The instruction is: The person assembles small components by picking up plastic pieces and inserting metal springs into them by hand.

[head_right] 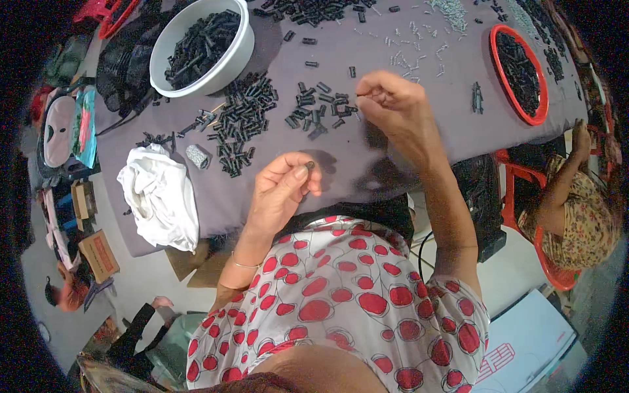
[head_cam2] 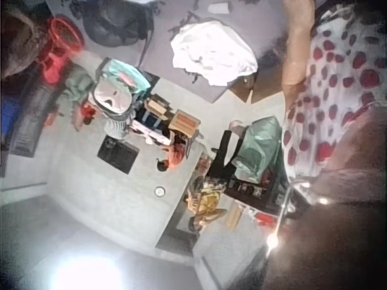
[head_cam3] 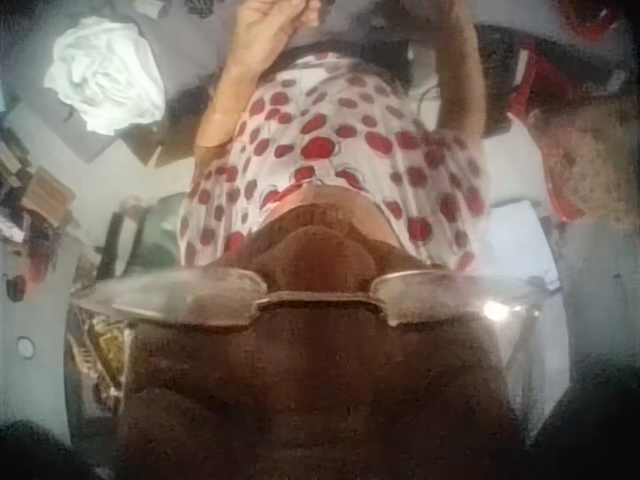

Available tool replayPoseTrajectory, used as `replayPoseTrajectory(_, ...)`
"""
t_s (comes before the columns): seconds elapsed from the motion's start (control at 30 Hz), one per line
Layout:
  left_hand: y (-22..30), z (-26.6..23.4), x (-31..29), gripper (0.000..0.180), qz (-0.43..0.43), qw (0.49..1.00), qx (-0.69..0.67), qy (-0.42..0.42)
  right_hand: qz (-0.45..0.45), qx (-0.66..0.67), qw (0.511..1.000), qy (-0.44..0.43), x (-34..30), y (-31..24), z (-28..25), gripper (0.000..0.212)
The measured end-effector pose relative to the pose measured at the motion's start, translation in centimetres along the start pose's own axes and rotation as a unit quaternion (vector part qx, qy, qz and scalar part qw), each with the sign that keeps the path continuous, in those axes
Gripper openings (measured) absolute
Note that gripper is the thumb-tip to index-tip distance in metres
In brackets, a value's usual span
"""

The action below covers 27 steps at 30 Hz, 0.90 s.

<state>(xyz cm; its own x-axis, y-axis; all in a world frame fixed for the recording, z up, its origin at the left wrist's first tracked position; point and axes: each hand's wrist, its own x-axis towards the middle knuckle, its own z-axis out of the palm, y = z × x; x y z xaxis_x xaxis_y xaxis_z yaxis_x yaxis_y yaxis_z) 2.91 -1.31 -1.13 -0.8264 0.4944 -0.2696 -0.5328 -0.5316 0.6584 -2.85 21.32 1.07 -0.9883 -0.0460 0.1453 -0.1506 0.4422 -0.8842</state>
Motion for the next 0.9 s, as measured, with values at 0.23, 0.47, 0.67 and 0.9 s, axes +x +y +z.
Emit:
replayPoseTrajectory(0.23,0.2,1.0,0.3,0.02,0.011,0.999,0.02,0.045,0.143,0.268,0.953,-0.012,-2.5,-1.9,2.2,0.009)
replayPoseTrajectory(0.47,0.0,1.6,0.2,0.019,0.042,0.995,0.034,0.09,0.076,0.317,0.946,-0.003,-4.3,-2.9,3.9,0.012)
replayPoseTrajectory(0.67,-0.1,2.0,-0.1,0.019,0.064,0.993,0.051,0.086,0.054,0.319,0.946,0.008,-5.3,-3.4,4.4,0.012)
replayPoseTrajectory(0.9,0.2,2.3,-0.4,0.02,0.047,0.993,0.047,0.096,0.045,0.319,0.947,-0.005,-5.7,-3.4,4.5,0.012)
